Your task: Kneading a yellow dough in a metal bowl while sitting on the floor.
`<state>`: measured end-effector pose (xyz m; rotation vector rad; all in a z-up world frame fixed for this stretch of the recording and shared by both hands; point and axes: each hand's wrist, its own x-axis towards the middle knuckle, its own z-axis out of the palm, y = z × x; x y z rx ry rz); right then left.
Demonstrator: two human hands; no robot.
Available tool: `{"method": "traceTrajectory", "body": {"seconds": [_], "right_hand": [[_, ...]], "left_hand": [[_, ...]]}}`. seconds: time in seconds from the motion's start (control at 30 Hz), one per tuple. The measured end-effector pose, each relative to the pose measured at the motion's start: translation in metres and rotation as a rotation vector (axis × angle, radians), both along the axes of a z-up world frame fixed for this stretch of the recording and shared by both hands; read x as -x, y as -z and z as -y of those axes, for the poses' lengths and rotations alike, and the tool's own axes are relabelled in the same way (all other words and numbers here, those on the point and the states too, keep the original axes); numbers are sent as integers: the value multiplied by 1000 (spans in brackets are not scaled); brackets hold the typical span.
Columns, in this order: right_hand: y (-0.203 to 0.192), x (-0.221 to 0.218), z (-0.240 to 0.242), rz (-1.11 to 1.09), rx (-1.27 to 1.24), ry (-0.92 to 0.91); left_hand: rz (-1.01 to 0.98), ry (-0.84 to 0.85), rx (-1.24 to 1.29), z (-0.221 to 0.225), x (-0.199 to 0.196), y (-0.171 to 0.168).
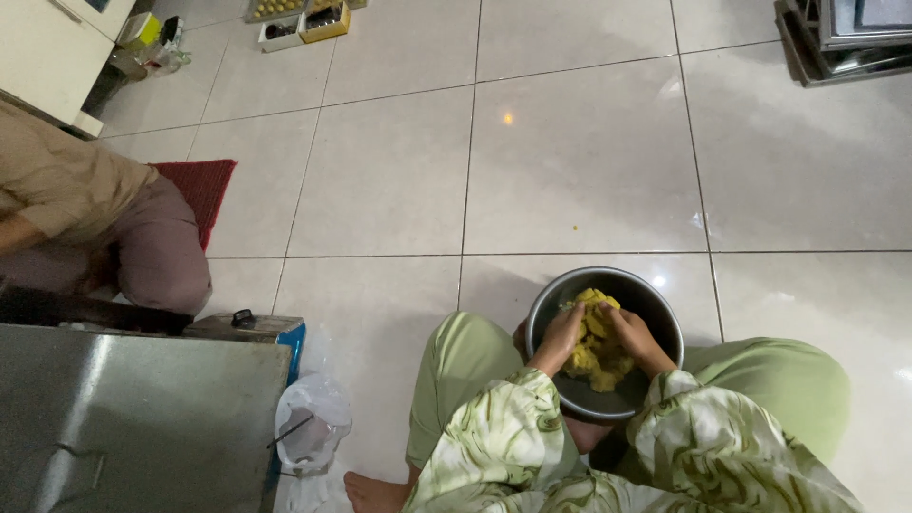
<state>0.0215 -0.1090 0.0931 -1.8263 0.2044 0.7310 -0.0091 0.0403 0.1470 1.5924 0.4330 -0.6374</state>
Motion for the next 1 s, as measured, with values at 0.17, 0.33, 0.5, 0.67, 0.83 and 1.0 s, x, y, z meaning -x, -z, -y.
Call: {"method": "traceTrajectory", "body": {"seconds": [0.17, 0.33, 0.5, 0.67, 0.83, 1.0], "right_hand": [[39, 33, 20, 302, 141, -93], [36, 50, 11, 560, 376, -303], [134, 35, 16, 904, 485, -186], [121, 10, 1, 320, 678, -431], [133, 2, -6, 461, 809, -494], [123, 3, -8, 551, 873, -554]], "left_hand": [[48, 38, 129, 3, 22, -24], [132, 83, -9, 3, 18, 33], [534, 52, -487, 14, 7, 124], [395, 331, -890, 9, -22, 125], [417, 362, -955, 12, -39, 138], [377, 331, -941, 11, -43, 145]]}}
